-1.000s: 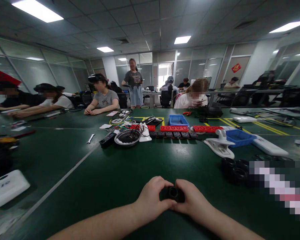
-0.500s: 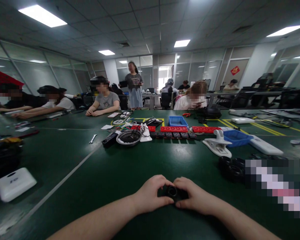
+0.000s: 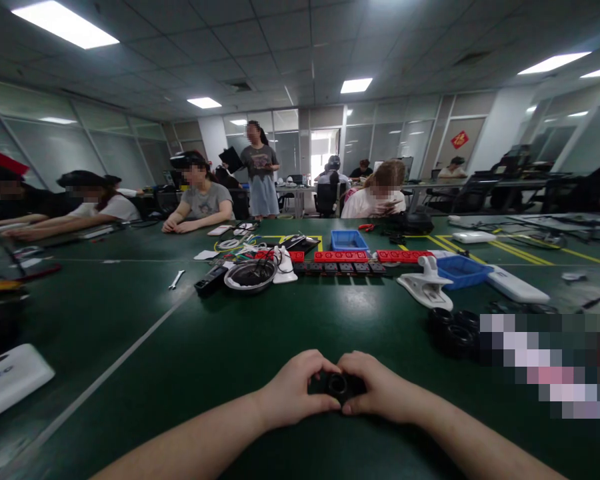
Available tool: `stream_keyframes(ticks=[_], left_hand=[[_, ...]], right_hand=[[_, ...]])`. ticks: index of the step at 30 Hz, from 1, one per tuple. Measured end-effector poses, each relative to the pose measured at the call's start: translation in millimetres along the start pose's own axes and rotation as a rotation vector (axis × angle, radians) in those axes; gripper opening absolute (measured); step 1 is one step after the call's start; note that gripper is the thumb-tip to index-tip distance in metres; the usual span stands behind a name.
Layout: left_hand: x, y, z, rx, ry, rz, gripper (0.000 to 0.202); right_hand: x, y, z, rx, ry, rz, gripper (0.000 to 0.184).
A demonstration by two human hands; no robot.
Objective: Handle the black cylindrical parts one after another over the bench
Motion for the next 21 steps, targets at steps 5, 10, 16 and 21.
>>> stream_keyframes(ticks=[5,10,16,21], left_hand=[[-0.3,3.6,0.3,0.038,-0.039,0.002,0.031],[3.1,9.0,1.6,0.138,-0.167,0.065,0.027],[4.1,8.2,0.7,0.130,-0.125,0.085,0.028],[0.6,2.8,0.4,0.047,-0.024,0.071,0.029]], right_hand=[[-2.4,8.9,-1.1,0.105,0.054,-0.045,0.037],[-7.3,24.7,0.5,0.288,0.167,-0.157,0.033],[-12.9,19.0,-2.4,0.232,0.104,-0.066,0.042],[-7.9,5.4,-6.4,0.065,0.040,0.019,0.035]])
Point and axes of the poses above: each hand's wrist, its own z-axis towards the middle knuckle, its own y-axis out of the palm, x = y × z, the point moved 1 cm from there along z, towards the middle knuckle, and after that the axes turned 10 degrees about y, right-handed, at the moved point
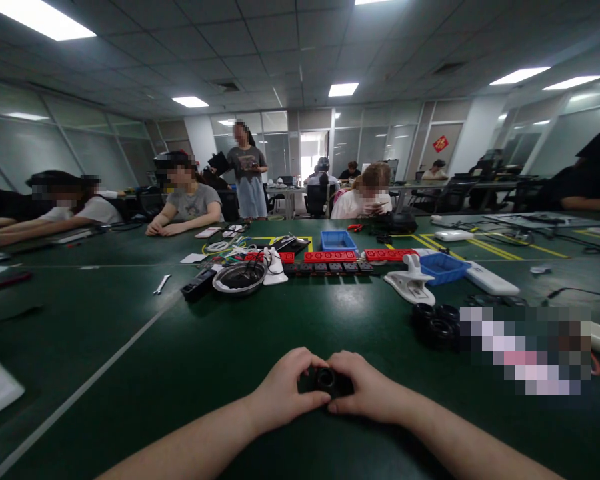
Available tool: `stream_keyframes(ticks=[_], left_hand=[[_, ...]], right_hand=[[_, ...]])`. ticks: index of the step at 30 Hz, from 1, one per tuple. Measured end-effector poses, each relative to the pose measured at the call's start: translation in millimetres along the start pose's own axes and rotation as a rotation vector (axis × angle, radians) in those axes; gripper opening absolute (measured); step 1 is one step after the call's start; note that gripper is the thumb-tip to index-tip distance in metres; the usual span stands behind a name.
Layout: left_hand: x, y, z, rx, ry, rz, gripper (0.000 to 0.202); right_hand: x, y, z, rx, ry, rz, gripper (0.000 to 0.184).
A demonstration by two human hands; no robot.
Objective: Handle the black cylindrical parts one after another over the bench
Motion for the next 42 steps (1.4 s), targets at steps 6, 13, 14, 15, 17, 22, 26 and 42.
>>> stream_keyframes(ticks=[6,13,14,15,17,22,26,42], left_hand=[[0.4,-1.9,-0.5,-0.002,0.040,-0.039,0.030],[3.9,-2.8,0.3,-0.023,0.020,-0.076,0.036],[4.0,-3.1,0.4,-0.026,0.021,-0.077,0.037],[4.2,-3.4,0.5,-0.030,0.024,-0.076,0.038],[5.2,-4.4,0.9,-0.042,0.028,-0.066,0.035],[8.0,-6.1,1.1,-0.043,0.005,-0.068,0.034],[7.7,-4.2,0.8,-0.018,0.018,-0.072,0.033],[2.4,4.4,-0.6,0.092,-0.129,-0.022,0.029]], right_hand=[[4.8,-5.0,2.6,-0.068,-0.070,-0.018,0.028],[6.7,-7.9,4.0,-0.105,-0.132,0.022,0.032],[7.1,-7.9,4.2,-0.105,-0.130,0.025,0.031],[7.4,-7.8,4.4,-0.103,-0.124,0.023,0.030],[8.1,-7.2,4.9,-0.098,-0.110,0.013,0.027],[8.9,-5.3,5.6,-0.082,-0.103,0.007,0.026],[9.7,-4.6,6.0,-0.089,-0.073,0.016,0.026],[-7.2,14.1,-0.6,0.172,0.084,-0.119,0.044]])
Point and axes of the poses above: each hand's wrist, its own z-axis towards the middle knuckle, its own y-axis out of the palm, x = y × z, the point moved 1 cm from there along z, towards the middle knuckle, and after that the axes turned 10 degrees about y, right-handed, at the moved point
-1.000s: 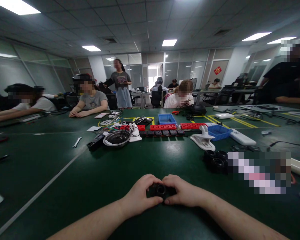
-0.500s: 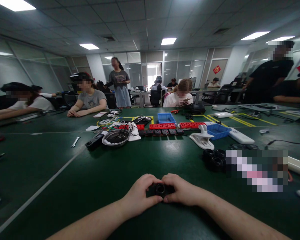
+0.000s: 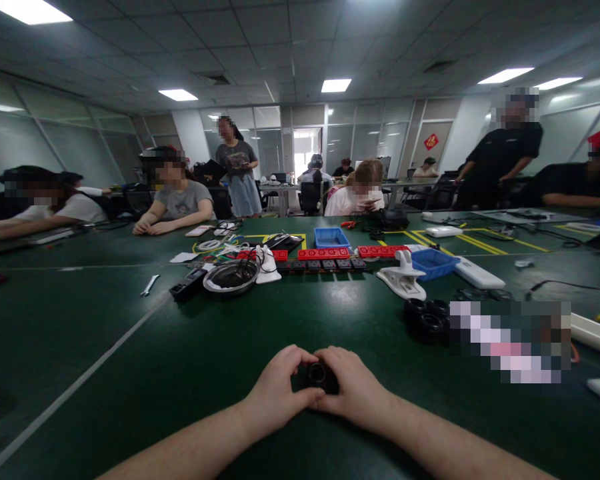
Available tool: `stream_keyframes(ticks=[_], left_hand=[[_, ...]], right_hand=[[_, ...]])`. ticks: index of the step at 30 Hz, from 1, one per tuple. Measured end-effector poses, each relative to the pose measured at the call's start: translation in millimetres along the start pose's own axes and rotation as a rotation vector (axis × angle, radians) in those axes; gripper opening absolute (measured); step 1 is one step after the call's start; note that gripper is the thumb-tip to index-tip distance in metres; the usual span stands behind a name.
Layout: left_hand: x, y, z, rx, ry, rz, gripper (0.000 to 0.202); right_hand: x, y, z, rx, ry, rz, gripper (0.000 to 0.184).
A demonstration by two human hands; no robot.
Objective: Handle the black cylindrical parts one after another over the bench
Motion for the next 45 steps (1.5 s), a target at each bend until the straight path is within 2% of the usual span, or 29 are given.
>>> stream_keyframes(ticks=[2,6,14,20,27,33,36,38,42,45], left_hand=[[0.7,-2.0,0.3,-0.016,0.019,-0.013,0.030],[1.4,-4.7,0.5,-0.070,0.066,-0.033,0.032],[-1.3,-6.9,1.0,-0.130,0.129,-0.051,0.040],[1.2,-6.6,2.2,-0.130,0.105,-0.056,0.037],[7.1,-2.0,1.0,-0.090,0.046,-0.047,0.035],[6.5,3.5,-3.1,-0.007,-0.015,-0.002,0.028],[4.1,5.4,-1.9,0.050,-0.040,0.026,0.026],[3.5,5.8,-1.1,0.065,-0.050,0.035,0.026],[4.5,2.4,-0.2,0.028,-0.035,0.022,0.026],[4.0,-2.2,0.3,-0.032,0.006,0.000,0.027]], right_hand=[[1.4,-5.3,-0.3,-0.062,-0.051,0.037,0.046],[6.1,-14.3,2.0,-0.166,-0.099,0.071,0.030],[15.2,-15.9,7.6,-0.242,-0.167,0.128,0.027],[14.5,-15.7,8.9,-0.232,-0.172,0.105,0.028],[14.3,-11.9,8.3,-0.196,-0.046,0.097,0.032],[3.3,-4.4,6.6,-0.060,0.041,-0.048,0.037],[-3.4,0.8,5.9,0.031,0.070,-0.162,0.031],[-6.2,3.4,4.8,0.044,0.078,-0.212,0.029],[-5.1,1.7,1.6,0.055,0.066,-0.181,0.040],[0.3,-5.4,-0.1,0.020,-0.031,-0.051,0.045]])
Point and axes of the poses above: each hand's wrist, its own z-axis towards the middle knuckle, its own y-axis out of the palm, x = y × z, the point moved 1 cm from there along z, towards the middle knuckle, and after that the axes turned 10 degrees about y, right-handed, at the moved point
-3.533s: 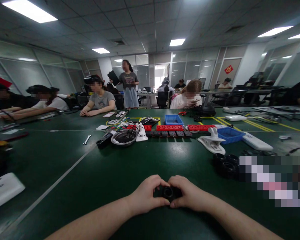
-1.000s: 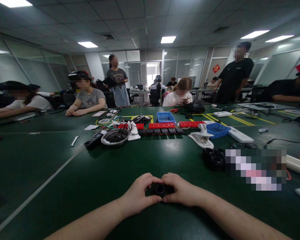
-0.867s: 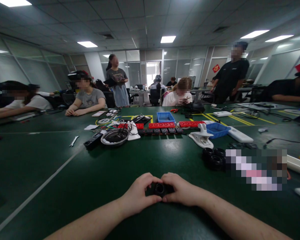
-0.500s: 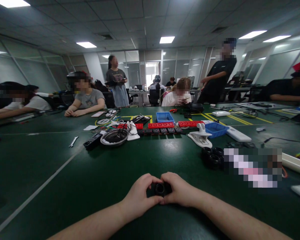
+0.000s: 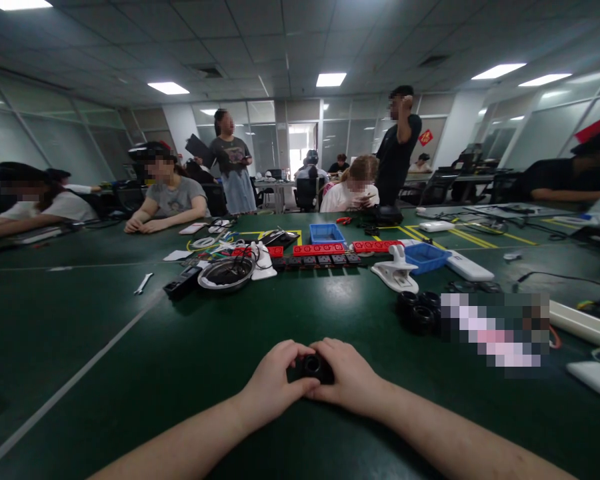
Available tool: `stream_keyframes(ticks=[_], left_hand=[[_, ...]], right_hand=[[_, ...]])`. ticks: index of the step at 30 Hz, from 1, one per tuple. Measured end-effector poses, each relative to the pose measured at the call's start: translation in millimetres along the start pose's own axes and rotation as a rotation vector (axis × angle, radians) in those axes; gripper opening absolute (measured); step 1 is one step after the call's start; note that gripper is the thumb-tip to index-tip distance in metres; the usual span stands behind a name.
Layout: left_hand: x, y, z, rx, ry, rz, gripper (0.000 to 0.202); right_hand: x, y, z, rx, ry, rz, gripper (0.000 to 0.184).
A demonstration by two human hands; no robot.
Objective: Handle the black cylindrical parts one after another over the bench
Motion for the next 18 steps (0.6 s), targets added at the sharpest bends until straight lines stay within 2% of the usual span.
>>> stream_keyframes(ticks=[4,8,15,18], left_hand=[[-2.9,-3.5,0.1,-0.068,0.090,-0.030,0.031],[-4.4,-3.6,0.7,-0.066,0.150,-0.053,0.032],[-5.7,-3.7,1.2,-0.096,0.109,-0.052,0.033],[-6.4,-4.1,1.2,-0.105,0.099,-0.055,0.033]], right_hand=[[9.2,-9.1,0.8,-0.150,-0.107,0.121,0.034],[14.9,-10.9,5.2,-0.228,-0.133,0.151,0.029],[16.6,-8.9,9.8,-0.245,-0.148,0.156,0.023],[17.4,-7.7,9.9,-0.245,-0.113,0.178,0.024]])
Point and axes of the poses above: each hand's wrist, its own z-axis towards the middle knuckle, its own y-axis out of the palm, x = y × z, the point moved 1 cm from there along z, towards the middle knuckle, and after that the axes turned 10 degrees about y, right-handed, at the moved point
